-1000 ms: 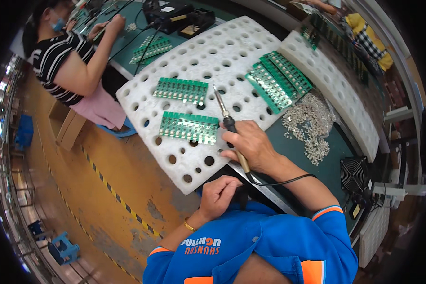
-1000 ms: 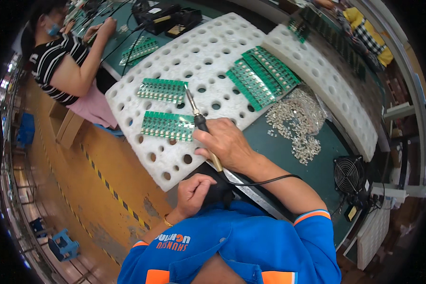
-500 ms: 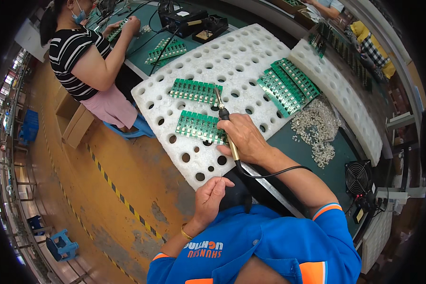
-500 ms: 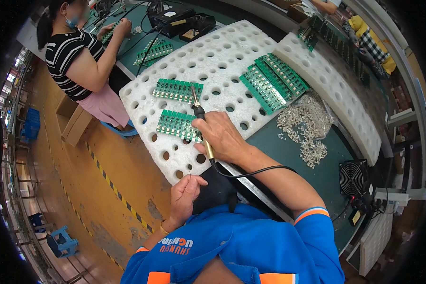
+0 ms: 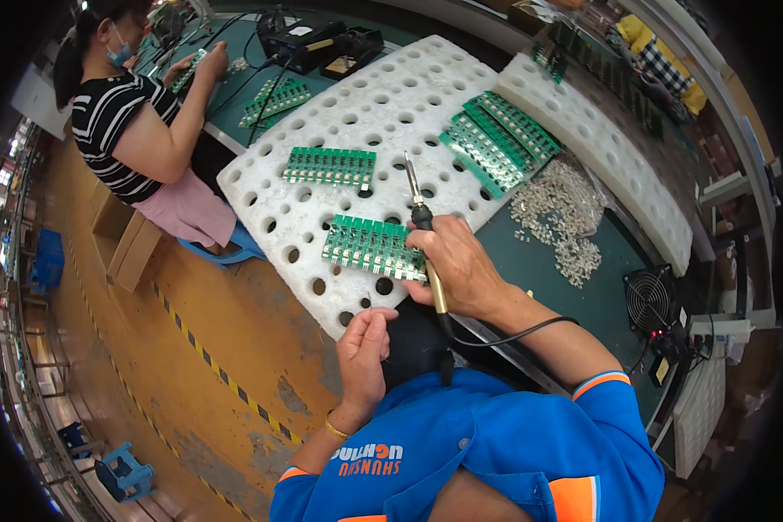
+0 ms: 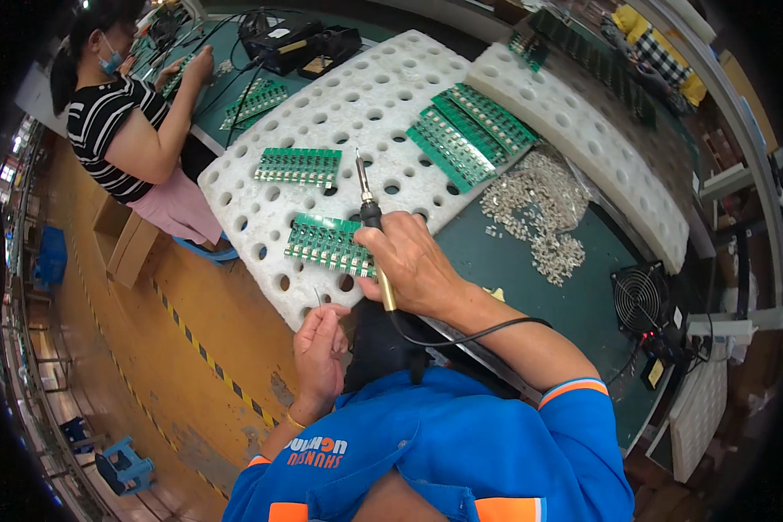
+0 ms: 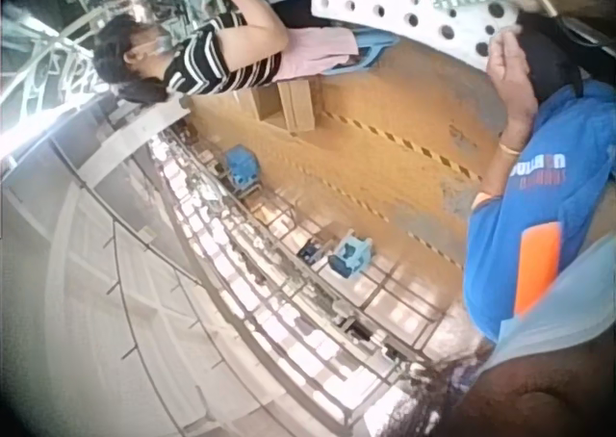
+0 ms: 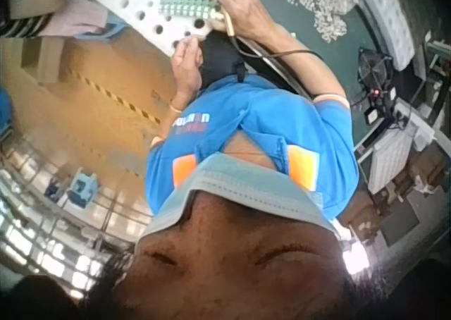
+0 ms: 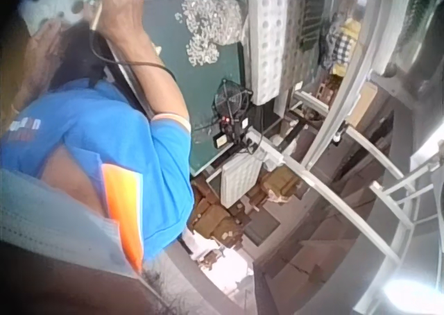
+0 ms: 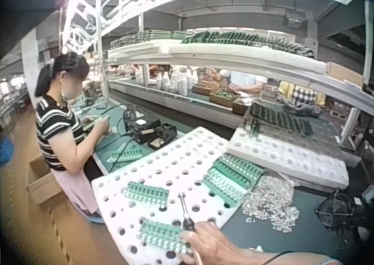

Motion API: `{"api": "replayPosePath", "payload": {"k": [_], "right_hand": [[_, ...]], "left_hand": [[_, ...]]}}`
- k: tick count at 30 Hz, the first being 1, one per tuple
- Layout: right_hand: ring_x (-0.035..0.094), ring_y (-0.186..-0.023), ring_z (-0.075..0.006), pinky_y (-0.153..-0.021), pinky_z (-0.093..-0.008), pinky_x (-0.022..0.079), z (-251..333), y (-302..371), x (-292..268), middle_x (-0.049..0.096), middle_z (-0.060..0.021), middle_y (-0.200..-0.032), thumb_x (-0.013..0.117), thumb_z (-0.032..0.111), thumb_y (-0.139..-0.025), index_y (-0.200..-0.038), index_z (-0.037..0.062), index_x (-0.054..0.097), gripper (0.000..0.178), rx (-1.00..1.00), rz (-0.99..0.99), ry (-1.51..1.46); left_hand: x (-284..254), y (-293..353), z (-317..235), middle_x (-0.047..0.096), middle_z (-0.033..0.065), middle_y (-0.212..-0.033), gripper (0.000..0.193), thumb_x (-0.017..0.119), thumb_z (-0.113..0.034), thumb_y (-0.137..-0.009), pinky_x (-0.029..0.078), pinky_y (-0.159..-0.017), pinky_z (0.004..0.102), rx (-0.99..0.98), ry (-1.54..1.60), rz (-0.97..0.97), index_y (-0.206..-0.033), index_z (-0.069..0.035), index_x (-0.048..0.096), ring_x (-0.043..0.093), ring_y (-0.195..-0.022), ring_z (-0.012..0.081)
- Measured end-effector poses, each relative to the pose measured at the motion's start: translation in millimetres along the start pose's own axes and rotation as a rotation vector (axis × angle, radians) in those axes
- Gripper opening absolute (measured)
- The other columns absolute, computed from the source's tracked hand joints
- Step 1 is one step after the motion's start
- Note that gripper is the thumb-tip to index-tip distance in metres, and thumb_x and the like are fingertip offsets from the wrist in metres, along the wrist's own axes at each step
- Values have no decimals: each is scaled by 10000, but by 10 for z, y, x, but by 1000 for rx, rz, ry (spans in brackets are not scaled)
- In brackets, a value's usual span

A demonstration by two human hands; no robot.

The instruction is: The person solders electronic components onto circuit board strips using a soldering iron and solder wire, unfolds a piece of tape by hand, and solders components onto another circuit board.

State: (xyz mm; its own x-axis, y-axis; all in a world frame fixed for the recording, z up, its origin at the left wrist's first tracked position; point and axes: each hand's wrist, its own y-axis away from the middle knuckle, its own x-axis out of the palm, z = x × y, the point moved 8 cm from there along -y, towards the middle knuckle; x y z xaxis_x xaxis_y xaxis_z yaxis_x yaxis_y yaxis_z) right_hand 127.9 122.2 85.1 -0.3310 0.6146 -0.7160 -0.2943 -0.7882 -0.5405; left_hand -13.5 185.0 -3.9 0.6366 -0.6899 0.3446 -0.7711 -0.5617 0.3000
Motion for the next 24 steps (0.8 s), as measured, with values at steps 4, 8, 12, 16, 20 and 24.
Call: {"api": "replayPosePath", "payload": {"k": [4, 8, 12, 16, 20, 24], "right_hand": [[498, -795, -344, -703, -432, 403, 84, 350, -332, 473, -146, -808, 788, 115, -547, -1047, 52, 485, 588, 56, -24, 1], [525, -844, -361, -754, -440, 428, 188, 746, -634, 536, -182, -913, 801, 110, -552, -1046, 52, 484, 590, 139, -64, 15], [548, -881, -364, -787, -442, 446, 246, 1144, -952, 562, -201, -1006, 805, 109, -555, -1046, 47, 478, 593, 204, -135, 27], [567, -919, -365, -805, -439, 463, 274, 1617, -1218, 569, -210, -1074, 812, 114, -564, -1047, 46, 465, 599, 300, -147, 50], [575, -923, -359, -801, -429, 473, 347, 1981, -1493, 572, -208, -1081, 815, 108, -569, -1053, 46, 456, 606, 318, -186, 21], [583, -926, -352, -807, -419, 477, 360, 2360, -1655, 572, -208, -1082, 811, 106, -583, -1054, 47, 447, 598, 383, -226, -31]], "left_hand": [[158, 9, 61, 385, -68, -606, 266, 501, -192, -962, 262, -476, 176, -96, 146, 6, -1139, 0, 552, 316, -515, 10], [392, 41, 179, 367, -62, -590, 262, 522, -224, -956, 258, -471, 178, -153, 147, 52, -1126, -25, 525, 308, -503, 20], [675, 153, 223, 370, -64, -595, 218, 539, -224, -947, 257, -470, 177, -135, 86, 139, -1072, -45, 532, 315, -504, 17], [825, 286, 339, 412, -67, -637, 249, 556, -205, -937, 253, -471, 173, -77, 25, 212, -1107, -23, 546, 321, -521, 8], [1042, 449, 391, 482, -57, -722, 283, 549, -168, -927, 263, -509, 163, -36, -49, 281, -1155, 0, 555, 353, -584, 1], [1271, 609, 424, 512, -38, -777, 296, 572, -82, -887, 325, -582, 155, 86, -196, 323, -1165, 17, 555, 399, -656, 9]]}}
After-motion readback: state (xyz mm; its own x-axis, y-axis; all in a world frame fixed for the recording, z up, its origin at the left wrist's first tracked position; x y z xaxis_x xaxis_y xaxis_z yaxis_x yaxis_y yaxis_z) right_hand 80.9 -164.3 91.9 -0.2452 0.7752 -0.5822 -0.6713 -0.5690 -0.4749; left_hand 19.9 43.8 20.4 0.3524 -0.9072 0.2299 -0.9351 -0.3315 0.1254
